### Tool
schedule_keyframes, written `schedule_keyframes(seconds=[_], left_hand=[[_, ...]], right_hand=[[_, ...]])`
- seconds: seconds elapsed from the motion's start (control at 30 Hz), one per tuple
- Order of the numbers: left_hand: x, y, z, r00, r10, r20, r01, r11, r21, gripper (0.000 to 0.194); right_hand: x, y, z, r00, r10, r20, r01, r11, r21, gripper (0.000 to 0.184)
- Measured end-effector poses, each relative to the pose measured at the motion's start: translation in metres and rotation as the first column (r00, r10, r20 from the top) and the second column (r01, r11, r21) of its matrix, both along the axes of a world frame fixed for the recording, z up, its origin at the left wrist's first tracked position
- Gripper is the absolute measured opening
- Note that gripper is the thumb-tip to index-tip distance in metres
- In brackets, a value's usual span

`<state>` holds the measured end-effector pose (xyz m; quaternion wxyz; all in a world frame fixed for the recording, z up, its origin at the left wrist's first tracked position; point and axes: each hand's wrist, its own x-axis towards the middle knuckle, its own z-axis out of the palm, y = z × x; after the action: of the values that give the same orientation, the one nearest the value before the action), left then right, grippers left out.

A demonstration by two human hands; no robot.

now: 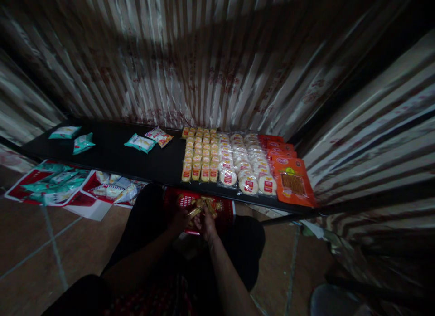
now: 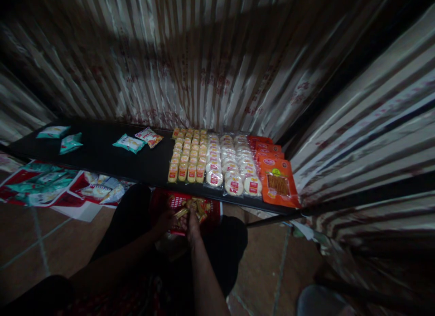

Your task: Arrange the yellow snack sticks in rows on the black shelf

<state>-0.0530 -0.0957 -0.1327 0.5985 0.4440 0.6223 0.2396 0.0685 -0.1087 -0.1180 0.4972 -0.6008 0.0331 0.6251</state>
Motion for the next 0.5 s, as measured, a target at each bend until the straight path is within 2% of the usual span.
schedule_keyframes(seconds=[0.2,0.5], left_hand=[[0.0,0.0,-0.014,0.997,0.077,0.013,-0.076,0.996,-0.049,0.005],[0.001,0.003,-0.022,0.989,0.14,0.041,-0.134,0.983,-0.123,0.019]], right_hand=[[-0.005,-0.005,-0.004,0.996,0.084,0.006,-0.084,0.994,0.076,0.033],[-0.008,-0.008,-0.007,0.996,0.071,0.045,-0.075,0.993,0.094,0.036]])
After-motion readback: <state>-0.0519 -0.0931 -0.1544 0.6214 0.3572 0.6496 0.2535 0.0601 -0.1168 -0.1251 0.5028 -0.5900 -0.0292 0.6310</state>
